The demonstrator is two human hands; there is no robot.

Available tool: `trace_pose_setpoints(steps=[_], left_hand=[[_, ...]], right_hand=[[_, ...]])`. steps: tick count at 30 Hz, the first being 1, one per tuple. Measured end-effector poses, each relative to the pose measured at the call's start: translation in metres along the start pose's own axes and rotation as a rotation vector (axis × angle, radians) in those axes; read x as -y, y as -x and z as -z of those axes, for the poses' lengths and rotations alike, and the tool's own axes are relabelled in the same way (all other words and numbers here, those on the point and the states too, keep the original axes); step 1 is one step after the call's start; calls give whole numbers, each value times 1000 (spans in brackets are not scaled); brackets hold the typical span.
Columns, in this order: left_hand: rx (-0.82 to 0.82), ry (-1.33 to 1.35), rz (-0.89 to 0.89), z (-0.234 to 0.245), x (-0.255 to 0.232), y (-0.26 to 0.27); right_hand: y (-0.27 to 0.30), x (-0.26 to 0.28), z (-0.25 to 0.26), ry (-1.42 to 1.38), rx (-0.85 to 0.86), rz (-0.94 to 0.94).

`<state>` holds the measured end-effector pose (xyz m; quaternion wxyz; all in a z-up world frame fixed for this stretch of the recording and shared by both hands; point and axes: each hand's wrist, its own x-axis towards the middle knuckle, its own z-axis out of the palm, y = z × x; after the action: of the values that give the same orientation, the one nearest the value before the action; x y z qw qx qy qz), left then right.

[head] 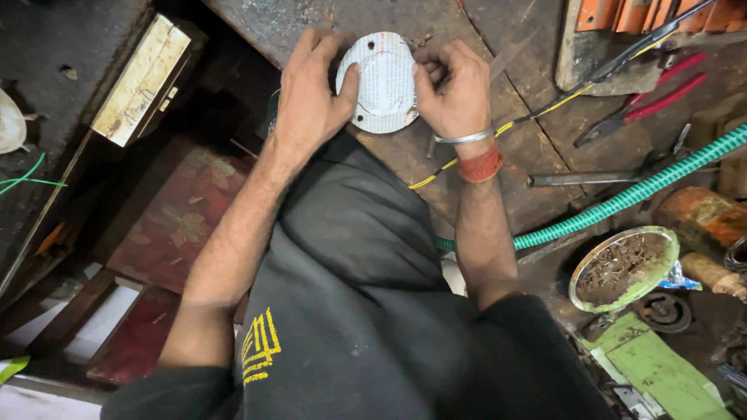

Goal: The person scrapes a white circular metal part with a metal rod to remove residue. They then flip the part over and use a flat metal tool to scrape the other side.

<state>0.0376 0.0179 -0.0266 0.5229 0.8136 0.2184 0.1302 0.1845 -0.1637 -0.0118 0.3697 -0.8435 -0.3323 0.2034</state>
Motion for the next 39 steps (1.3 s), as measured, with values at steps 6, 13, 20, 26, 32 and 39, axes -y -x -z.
trace_pose_setpoints(steps=[6, 13, 20, 26, 32, 39], left_hand=[[21, 37, 17, 2, 3, -2], [59, 141, 116, 7, 4, -3], [59, 34, -121, 6, 12, -8], [129, 60, -112, 23, 11, -12], [120, 127, -17, 46, 3, 11], [311, 926, 495, 35, 1, 69]], right_hand=[[7, 17, 6, 0, -27, 47], [14, 41, 13, -19, -18, -10], [21, 61, 15, -25, -8, -12], [31, 79, 20, -12, 27, 28], [47, 94, 20, 130, 41, 189], [70, 103, 8, 208, 69, 291]])
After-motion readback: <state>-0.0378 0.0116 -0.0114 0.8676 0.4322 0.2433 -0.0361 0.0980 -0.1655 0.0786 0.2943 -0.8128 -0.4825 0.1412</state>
